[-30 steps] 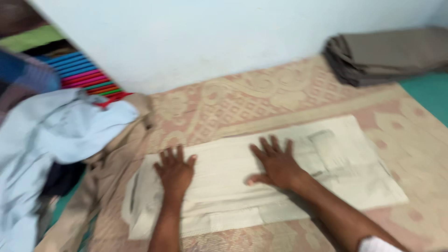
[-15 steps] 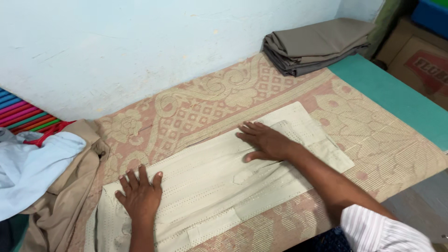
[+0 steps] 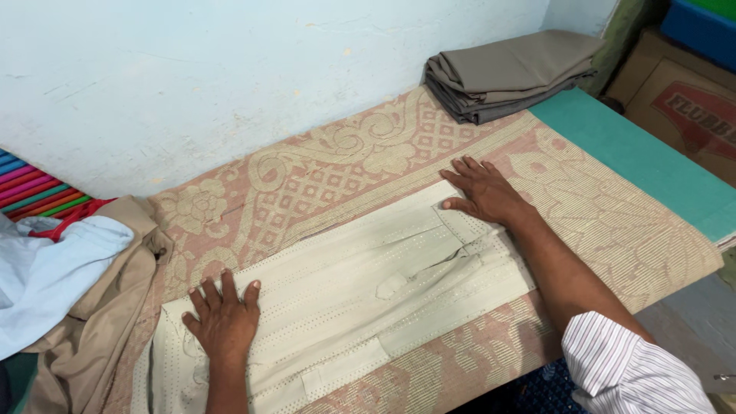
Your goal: The person folds a light-colored long-sleeved garment by hand on a bed, smoothing the fabric, aligning the sleeves, and finishing with the collar section.
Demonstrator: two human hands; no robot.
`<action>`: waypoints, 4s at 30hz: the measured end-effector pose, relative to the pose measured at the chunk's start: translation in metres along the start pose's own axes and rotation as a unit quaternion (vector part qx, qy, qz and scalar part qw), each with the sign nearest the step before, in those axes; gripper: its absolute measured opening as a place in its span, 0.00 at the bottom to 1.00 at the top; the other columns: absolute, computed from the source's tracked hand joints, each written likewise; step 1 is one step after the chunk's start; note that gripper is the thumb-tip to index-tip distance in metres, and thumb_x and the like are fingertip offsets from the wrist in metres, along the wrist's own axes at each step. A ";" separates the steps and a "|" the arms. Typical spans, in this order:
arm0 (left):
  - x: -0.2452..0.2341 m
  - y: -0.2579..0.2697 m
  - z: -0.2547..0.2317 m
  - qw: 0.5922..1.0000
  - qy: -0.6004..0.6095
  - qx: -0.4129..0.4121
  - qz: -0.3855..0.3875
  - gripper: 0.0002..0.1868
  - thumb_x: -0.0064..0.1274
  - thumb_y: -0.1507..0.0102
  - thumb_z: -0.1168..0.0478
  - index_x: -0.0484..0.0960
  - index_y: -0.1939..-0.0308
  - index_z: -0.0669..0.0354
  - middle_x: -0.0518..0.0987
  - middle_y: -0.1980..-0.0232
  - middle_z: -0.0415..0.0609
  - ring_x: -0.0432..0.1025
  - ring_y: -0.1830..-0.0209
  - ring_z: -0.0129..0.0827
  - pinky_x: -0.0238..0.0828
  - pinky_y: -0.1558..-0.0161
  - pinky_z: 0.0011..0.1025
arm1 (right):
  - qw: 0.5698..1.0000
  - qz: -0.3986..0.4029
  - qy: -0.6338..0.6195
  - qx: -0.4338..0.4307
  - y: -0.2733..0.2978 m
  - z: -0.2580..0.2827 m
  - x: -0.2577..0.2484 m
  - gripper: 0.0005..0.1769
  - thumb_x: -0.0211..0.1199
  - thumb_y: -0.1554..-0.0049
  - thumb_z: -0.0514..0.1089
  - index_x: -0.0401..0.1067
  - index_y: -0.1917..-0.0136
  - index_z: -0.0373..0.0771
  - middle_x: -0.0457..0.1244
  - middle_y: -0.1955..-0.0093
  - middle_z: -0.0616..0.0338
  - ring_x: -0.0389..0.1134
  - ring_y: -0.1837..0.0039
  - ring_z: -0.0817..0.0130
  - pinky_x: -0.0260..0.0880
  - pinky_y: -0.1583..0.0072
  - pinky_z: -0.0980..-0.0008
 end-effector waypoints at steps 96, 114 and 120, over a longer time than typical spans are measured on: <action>-0.009 0.106 -0.252 0.925 0.110 0.362 0.039 0.40 0.41 0.32 0.38 0.62 0.27 0.64 0.54 0.25 0.76 0.42 0.21 0.68 0.30 0.29 0.69 | 0.911 0.085 -0.101 0.392 0.079 0.033 -0.055 0.62 0.70 0.59 0.79 0.67 0.29 0.28 0.71 0.41 0.34 0.75 0.39 0.44 0.75 0.38 0.52; 0.001 0.104 -0.247 0.888 0.226 0.401 -0.016 0.37 0.45 0.31 0.40 0.67 0.29 0.67 0.62 0.26 0.75 0.51 0.22 0.65 0.38 0.27 0.66 | 0.939 0.050 -0.156 0.303 0.048 0.036 -0.055 0.53 0.79 0.53 0.48 0.55 0.24 0.30 0.63 0.34 0.35 0.68 0.34 0.47 0.67 0.33 0.56; 0.005 0.080 -0.245 0.693 0.621 0.298 0.212 0.45 0.45 0.34 0.33 0.64 0.26 0.64 0.69 0.27 0.65 0.68 0.28 0.51 0.68 0.31 0.48 | 0.943 0.117 -0.122 0.287 0.045 0.122 -0.107 0.42 0.70 0.45 0.50 0.57 0.24 0.34 0.69 0.38 0.40 0.76 0.40 0.49 0.75 0.36 0.54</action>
Point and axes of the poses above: each hand's wrist, its own y-axis away from the middle knuckle, its own x-axis out of the palm, z = x × y, the point moved 3 cm from there along -y, towards the middle knuckle
